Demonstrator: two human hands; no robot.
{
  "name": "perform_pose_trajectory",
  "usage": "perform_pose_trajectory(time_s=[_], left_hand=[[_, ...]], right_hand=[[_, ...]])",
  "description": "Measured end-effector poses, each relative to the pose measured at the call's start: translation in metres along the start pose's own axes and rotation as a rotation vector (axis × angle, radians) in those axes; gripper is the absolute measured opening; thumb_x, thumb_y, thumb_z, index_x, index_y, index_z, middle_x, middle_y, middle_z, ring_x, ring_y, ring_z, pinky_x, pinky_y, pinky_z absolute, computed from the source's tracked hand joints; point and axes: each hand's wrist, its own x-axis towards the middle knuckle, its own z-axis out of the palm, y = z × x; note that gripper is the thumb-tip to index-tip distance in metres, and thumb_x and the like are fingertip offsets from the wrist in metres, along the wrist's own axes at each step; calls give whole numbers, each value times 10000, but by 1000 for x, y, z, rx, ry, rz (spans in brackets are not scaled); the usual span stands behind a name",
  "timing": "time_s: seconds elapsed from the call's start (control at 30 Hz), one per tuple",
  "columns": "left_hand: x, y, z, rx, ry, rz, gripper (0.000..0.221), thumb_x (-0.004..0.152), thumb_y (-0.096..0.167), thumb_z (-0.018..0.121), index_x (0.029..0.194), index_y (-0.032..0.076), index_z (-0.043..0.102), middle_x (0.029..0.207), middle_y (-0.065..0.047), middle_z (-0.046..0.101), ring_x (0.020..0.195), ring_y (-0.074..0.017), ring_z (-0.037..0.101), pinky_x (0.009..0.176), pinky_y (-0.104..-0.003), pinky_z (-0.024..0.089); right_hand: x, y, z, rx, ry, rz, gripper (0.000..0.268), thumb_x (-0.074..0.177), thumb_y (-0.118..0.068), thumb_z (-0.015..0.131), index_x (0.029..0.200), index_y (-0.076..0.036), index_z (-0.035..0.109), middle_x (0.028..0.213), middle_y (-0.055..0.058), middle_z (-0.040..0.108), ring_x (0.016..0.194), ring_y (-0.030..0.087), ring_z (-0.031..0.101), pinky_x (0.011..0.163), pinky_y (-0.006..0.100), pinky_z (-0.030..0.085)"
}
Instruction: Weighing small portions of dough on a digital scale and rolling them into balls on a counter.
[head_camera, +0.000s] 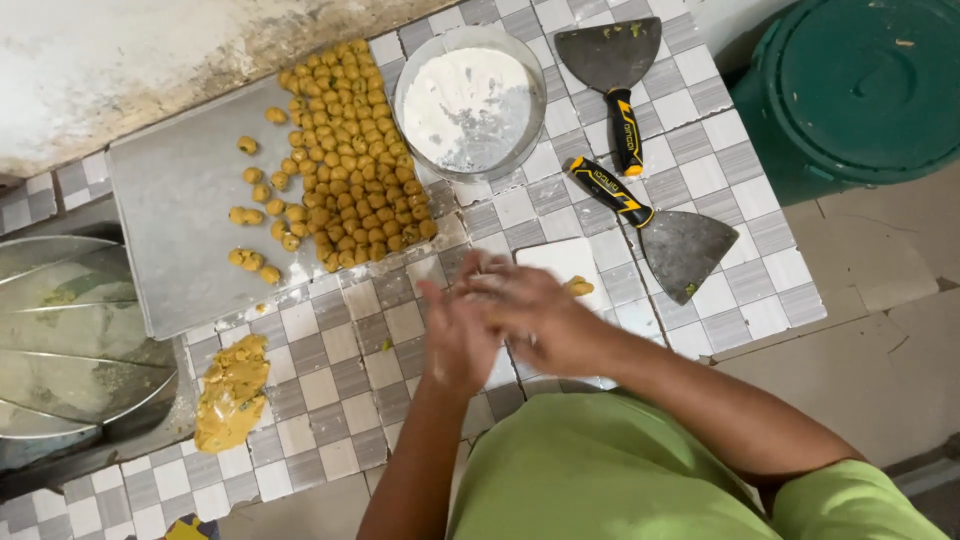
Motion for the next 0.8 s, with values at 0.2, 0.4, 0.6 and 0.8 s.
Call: perform_pose_trajectory(time_s=[0.2, 0.4, 0.6, 0.8], left_hand=[[37, 49, -3, 763, -504, -318, 486, 896, 358, 449, 1356, 235, 352, 1450, -77, 282, 1357, -351, 206, 1017, -435, 355], [70, 98, 3, 1672, -1082, -703, 512, 855, 425, 421, 1276, 134, 458, 1375, -75, 404, 1313, -283, 345, 1040, -421, 382], [33, 52, 61, 2587, -217, -689, 586, 930, 451, 356, 1346, 42, 400, 1282, -228, 502, 1050, -387, 583, 818, -440, 550], [-3, 44, 125, 2749, -306, 5, 333, 924, 200, 452, 1219, 72, 540, 1206, -126, 592, 1046, -301, 608, 830, -346, 546]], right_hand=[[28, -9, -2, -59, 451, -117, 257, 761, -156, 787, 718, 9, 596, 1434, 292, 204, 1387, 393, -5, 1221, 435, 34], [11, -17, -8, -345, 85, -602, 762, 830, -698, 246, 1387, -191, 359, 1507, 108, 227, 1390, 433, 65, 947, 742, 96], [-5, 34, -57, -585, 222, 203, 589, 872, -434, 559, 1342, -91, 469, 1264, 179, 490, 1139, 390, 484, 876, 490, 421], [-58, 48, -18, -572, -280, 518, 549, 811, -493, 584, 1280, -213, 523, 1118, 132, 562, 1052, 331, 573, 803, 425, 502]])
